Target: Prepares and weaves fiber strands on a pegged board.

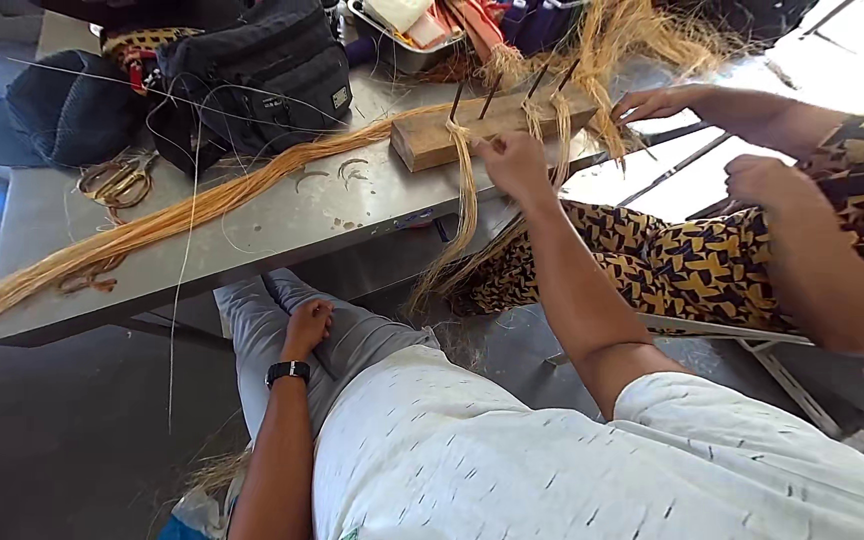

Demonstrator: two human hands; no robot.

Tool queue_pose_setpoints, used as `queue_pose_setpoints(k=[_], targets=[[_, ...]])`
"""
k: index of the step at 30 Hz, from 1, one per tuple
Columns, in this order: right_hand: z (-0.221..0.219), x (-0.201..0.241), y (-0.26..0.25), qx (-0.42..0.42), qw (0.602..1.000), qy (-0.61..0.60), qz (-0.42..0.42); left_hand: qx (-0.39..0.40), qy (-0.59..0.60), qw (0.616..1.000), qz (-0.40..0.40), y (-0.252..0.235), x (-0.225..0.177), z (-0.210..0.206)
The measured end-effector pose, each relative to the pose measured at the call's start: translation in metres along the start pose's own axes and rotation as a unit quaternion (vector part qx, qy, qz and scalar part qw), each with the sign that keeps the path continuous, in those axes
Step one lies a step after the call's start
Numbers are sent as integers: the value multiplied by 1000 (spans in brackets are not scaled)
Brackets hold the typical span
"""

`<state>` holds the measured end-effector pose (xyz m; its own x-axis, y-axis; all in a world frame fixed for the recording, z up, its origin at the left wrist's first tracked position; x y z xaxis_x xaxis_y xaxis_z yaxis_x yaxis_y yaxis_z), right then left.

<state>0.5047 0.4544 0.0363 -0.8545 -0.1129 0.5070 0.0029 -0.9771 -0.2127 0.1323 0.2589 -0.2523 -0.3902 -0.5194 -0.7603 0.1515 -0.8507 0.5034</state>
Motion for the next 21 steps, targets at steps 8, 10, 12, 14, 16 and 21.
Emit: queue_pose_setpoints(k=[8, 10, 12, 14, 16, 21], targets=[[-50, 0, -13, 38, 998, 46, -20, 1, 13, 1000, -2, 3, -1, 2], [-42, -4, -10, 39, 998, 46, -21, 1, 17, 1000, -3, 2, 0, 1], [-31, -7, -5, 42, 997, 61, -16, 6, 20, 1000, 0, 2, 0, 1], [-24, -11, 1, 58, 995, 84, -11, 10, 23, 1000, 4, 3, -1, 1], [-19, -14, 10, 64, 993, 98, -8, 14, 19, 1000, 7, 4, -2, 0], [-3, -16, 24, 20, 997, 68, -14, 27, 4, 1000, -9, 17, -17, -4]])
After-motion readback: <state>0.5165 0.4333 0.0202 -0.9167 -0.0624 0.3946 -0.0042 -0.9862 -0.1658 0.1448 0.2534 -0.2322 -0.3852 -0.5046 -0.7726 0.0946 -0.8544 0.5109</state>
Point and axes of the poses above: each hand's wrist, its own y-axis away from the middle knuckle, its own z-axis out of the back of the hand, x = y × z, the point moved 9 cm from there along -y, towards the middle knuckle, and after that the axes turned 3 degrees about z, right-handed, at the moved point
